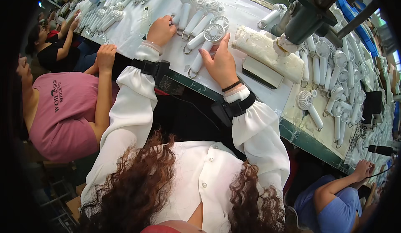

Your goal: Assembling small handheld fans by connecting components on an assembly line.

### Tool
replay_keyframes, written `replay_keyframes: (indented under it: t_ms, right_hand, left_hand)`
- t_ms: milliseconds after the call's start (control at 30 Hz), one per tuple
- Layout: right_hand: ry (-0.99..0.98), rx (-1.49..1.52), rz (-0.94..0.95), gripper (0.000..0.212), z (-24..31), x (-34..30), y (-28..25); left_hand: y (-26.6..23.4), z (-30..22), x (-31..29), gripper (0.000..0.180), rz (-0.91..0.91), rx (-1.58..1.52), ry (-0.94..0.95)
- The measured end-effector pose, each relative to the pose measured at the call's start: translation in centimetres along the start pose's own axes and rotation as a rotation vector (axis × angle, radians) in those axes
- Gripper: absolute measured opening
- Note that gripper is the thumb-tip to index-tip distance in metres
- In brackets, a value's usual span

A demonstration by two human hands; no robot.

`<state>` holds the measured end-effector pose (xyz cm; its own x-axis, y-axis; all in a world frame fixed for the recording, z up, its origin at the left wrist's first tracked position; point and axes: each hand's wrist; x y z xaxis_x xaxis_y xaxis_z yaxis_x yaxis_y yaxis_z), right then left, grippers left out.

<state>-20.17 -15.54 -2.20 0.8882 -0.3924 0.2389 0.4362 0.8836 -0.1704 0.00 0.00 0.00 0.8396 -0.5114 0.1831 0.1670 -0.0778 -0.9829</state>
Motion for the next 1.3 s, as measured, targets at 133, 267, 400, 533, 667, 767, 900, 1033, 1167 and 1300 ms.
replay_keyframes:
  t_ms: [133, 267, 400, 533, 667, 767, 900, 1033, 1167, 1300]
  right_hand:
    - [0.006, -0.024, 0.004, 0.098, 0.1, 0.0, 0.2]
    - [0.013, -0.023, -0.004, 0.098, -0.1, 0.1, -0.1]
    - [-0.002, -0.017, 0.0, 0.098, 0.1, 0.0, 0.0]
    - [0.007, -0.018, 0.007, 0.098, 0.1, 0.0, 0.0]
    - [-0.001, -0.041, 0.009, 0.097, 0.4, 0.0, -0.1]
    - [0.004, -0.031, 0.009, 0.097, 0.3, 0.0, -0.3]
    - [0.005, -0.042, 0.013, 0.097, 0.3, 0.0, -0.2]
    - [0.004, -0.027, 0.011, 0.097, 0.4, -0.1, -0.2]
    - [0.007, -0.018, 0.015, 0.097, 0.4, 0.0, -0.1]
    - [0.003, -0.03, 0.012, 0.096, 0.3, 0.1, -0.2]
  left_hand:
    - [0.6, 1.1, -0.5, 0.029, -0.07, -0.296, -0.064]
    - [-0.2, 0.3, -1.4, 0.029, 0.167, -0.859, -0.24]
    - [-0.6, 1.6, -1.9, 0.03, 0.281, -0.961, -0.323]
    - [-0.3, 3.4, -2.6, 0.032, 0.287, -1.03, -0.357]
    - [0.1, 4.4, -3.2, 0.032, 0.242, -1.051, -0.344]
    - [-0.1, 4.2, -3.3, 0.031, 0.272, -1.038, -0.347]
    - [-0.2, 4.5, -3.6, 0.03, 0.255, -1.01, -0.36]
    - [-0.2, 4.6, -3.8, 0.027, 0.229, -0.979, -0.351]
    - [0.1, 4.8, -3.9, 0.025, 0.218, -0.91, -0.283]
    - [-0.4, 5.4, -3.0, 0.025, 0.253, -0.871, -0.3]
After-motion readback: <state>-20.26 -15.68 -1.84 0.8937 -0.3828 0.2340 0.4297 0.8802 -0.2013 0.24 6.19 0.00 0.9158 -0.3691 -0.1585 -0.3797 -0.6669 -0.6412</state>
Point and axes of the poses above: each hand's wrist, its own x-axis towards the middle knuckle, its own y-axis out of the palm, z = x × y, and after that the axes turned 11 degrees about x, right-handed
